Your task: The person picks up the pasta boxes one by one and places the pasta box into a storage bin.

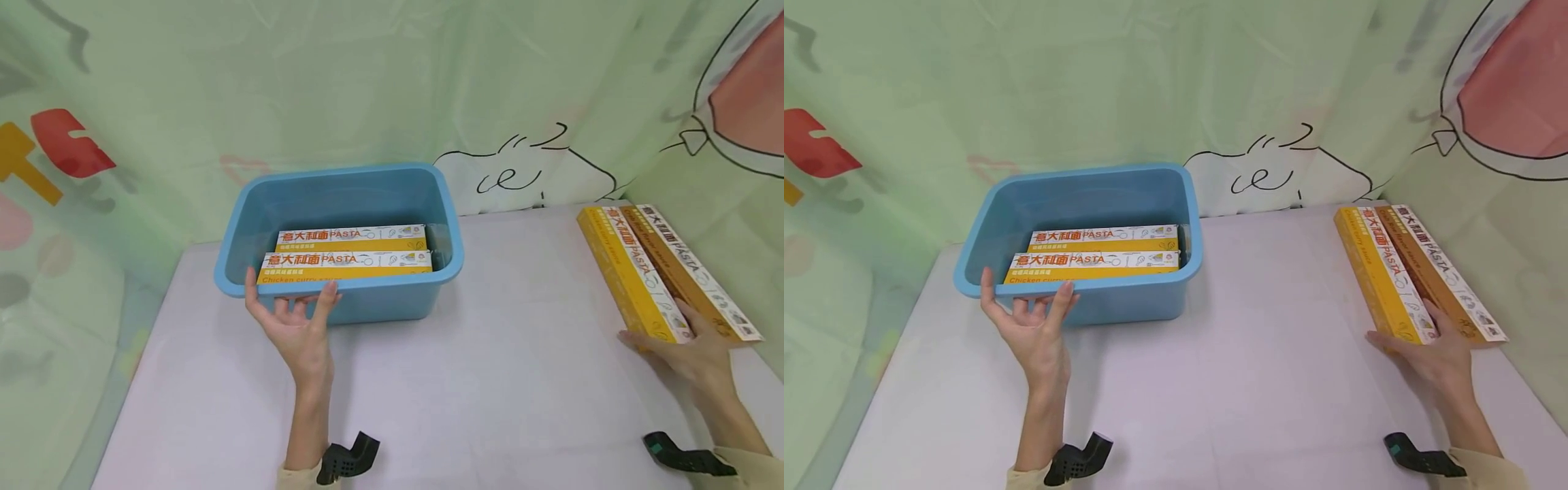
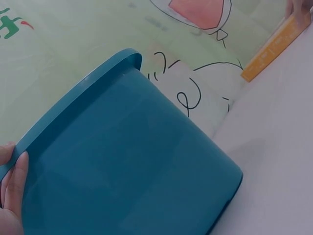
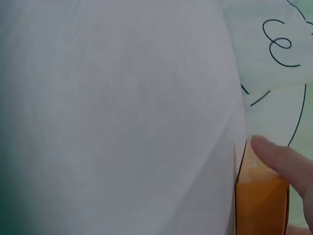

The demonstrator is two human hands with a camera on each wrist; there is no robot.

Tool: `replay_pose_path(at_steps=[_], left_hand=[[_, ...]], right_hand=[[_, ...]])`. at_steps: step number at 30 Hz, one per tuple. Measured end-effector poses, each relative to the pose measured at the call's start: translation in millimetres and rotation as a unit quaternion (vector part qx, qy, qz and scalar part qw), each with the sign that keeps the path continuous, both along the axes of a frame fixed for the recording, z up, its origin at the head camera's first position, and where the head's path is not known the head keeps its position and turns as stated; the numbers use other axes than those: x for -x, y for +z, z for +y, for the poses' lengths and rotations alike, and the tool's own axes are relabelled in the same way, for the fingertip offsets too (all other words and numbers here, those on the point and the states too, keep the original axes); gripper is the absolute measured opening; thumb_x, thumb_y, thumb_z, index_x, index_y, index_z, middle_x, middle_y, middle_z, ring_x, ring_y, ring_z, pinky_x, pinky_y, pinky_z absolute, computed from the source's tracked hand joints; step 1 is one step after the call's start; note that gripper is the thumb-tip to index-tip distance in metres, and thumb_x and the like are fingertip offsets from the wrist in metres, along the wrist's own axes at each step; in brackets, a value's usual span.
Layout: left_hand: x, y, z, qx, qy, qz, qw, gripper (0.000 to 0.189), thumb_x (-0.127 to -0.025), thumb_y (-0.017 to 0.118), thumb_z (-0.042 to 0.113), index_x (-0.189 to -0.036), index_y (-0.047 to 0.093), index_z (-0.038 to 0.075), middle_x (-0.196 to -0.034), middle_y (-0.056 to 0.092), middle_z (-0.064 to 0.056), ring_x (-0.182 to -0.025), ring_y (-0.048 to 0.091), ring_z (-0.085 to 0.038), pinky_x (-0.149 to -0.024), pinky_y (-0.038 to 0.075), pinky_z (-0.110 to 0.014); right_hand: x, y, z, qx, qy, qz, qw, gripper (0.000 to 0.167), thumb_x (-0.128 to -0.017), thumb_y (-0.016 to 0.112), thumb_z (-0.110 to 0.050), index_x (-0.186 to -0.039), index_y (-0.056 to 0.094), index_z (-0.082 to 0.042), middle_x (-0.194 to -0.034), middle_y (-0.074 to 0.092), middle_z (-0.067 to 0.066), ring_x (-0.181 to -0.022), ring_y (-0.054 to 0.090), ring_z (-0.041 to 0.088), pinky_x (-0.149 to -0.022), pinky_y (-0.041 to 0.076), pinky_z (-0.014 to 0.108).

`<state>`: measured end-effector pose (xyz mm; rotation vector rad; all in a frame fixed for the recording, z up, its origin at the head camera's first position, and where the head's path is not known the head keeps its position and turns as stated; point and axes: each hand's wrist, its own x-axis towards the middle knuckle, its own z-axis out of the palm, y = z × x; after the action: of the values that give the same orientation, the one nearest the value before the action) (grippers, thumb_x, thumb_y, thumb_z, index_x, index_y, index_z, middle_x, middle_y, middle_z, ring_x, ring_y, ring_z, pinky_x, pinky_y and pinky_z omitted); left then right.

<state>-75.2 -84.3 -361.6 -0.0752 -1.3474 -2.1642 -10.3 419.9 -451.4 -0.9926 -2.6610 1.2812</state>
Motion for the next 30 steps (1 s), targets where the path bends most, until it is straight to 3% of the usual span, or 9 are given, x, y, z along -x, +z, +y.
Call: replay_pose_path(at_steps=[7,10,12,15,17,20,25,27,30], left_hand=[[-0.8,1.3,1.7,-0.002,-0.011,0.003,0.9999,0.107,-0.087,0.078,-0.01,-0.165,0.01,0.016,-0.148,0.044,-0.034,-0.092,0.064,-0.025,-0.082,0.067,-0.041],[-2.4,0.4,1.0,-0.004,-0.007,0.004,1.0,0.106,-0.087,0.077,-0.011,-0.165,0.011,0.016,-0.147,0.045,-0.034,-0.091,0.064,-0.025,-0.082,0.067,-0.04],[-3.1,-0.2,0.3,-0.007,-0.002,0.004,1.0,0.105,-0.087,0.077,-0.012,-0.165,0.012,0.016,-0.145,0.046,-0.033,-0.09,0.063,-0.025,-0.082,0.067,-0.04],[-2.6,-0.2,-0.2,-0.008,-0.003,0.005,0.9999,0.105,-0.087,0.077,-0.012,-0.164,0.013,0.017,-0.145,0.046,-0.032,-0.089,0.064,-0.025,-0.082,0.067,-0.04],[-1.4,-0.3,-2.0,-0.009,-0.003,0.002,1.0,0.105,-0.087,0.077,-0.011,-0.164,0.013,0.017,-0.144,0.046,-0.033,-0.089,0.063,-0.025,-0.082,0.067,-0.04],[1.3,1.4,-5.3,-0.011,0.003,0.003,0.9999,0.105,-0.088,0.078,-0.011,-0.165,0.012,0.016,-0.144,0.048,-0.031,-0.088,0.062,-0.025,-0.081,0.067,-0.039],[8.9,5.2,-12.1,-0.015,0.014,0.014,0.9997,0.103,-0.088,0.077,-0.01,-0.164,0.013,0.016,-0.142,0.05,-0.029,-0.087,0.061,-0.024,-0.081,0.067,-0.037],[11.6,5.4,-13.6,-0.018,0.014,0.014,0.9996,0.103,-0.088,0.078,-0.01,-0.164,0.014,0.017,-0.14,0.05,-0.03,-0.085,0.061,-0.023,-0.082,0.067,-0.037],[12.9,3.6,-14.2,-0.019,0.013,0.006,0.9997,0.103,-0.088,0.078,-0.01,-0.164,0.013,0.016,-0.139,0.05,-0.031,-0.085,0.061,-0.024,-0.081,0.067,-0.037]], right_hand=[[-1.1,5.6,-2.0,0.037,-0.049,-0.006,0.9981,0.102,-0.096,0.074,-0.045,-0.167,0.01,-0.01,-0.168,0.007,0.034,-0.147,0.014,0.058,-0.122,0.018,0.075],[-0.4,13.2,-9.7,0.094,-0.073,0.021,0.9926,0.097,-0.095,0.076,-0.046,-0.167,0.018,-0.02,-0.174,0.003,0.02,-0.154,0.012,0.043,-0.129,0.022,0.054],[0.1,20.8,-19.6,0.169,-0.091,0.078,0.9783,0.092,-0.093,0.081,-0.036,-0.166,0.026,-0.026,-0.174,0.013,0.01,-0.148,0.026,0.027,-0.123,0.034,0.029],[-0.7,40.2,-39.3,0.271,-0.08,0.194,0.9395,0.079,-0.091,0.084,-0.012,-0.158,0.046,-0.028,-0.157,0.04,-0.005,-0.123,0.044,0.006,-0.09,0.047,0.002],[2.8,57.8,-54.8,0.322,-0.039,0.268,0.9073,0.074,-0.088,0.081,0.004,-0.152,0.056,-0.024,-0.14,0.049,-0.014,-0.107,0.052,-0.001,-0.078,0.053,0.002],[14.4,91.7,-82.0,0.316,0.06,0.335,0.8858,0.07,-0.088,0.075,0.013,-0.149,0.06,-0.017,-0.131,0.057,-0.009,-0.102,0.059,0.003,-0.078,0.058,0.007],[53.6,151.6,-135.9,0.255,0.224,0.403,0.8501,0.074,-0.082,0.073,0.023,-0.148,0.059,-0.006,-0.135,0.062,0.003,-0.104,0.059,0.015,-0.075,0.06,0.011],[70.2,172.7,-157.4,0.219,0.276,0.409,0.8415,0.075,-0.079,0.075,0.023,-0.147,0.06,-0.005,-0.137,0.063,0.004,-0.104,0.058,0.017,-0.077,0.059,0.011],[92.6,197.2,-184.9,0.15,0.346,0.395,0.8379,0.076,-0.078,0.08,0.016,-0.148,0.06,-0.009,-0.139,0.064,0.003,-0.108,0.057,0.02,-0.081,0.056,0.012]])
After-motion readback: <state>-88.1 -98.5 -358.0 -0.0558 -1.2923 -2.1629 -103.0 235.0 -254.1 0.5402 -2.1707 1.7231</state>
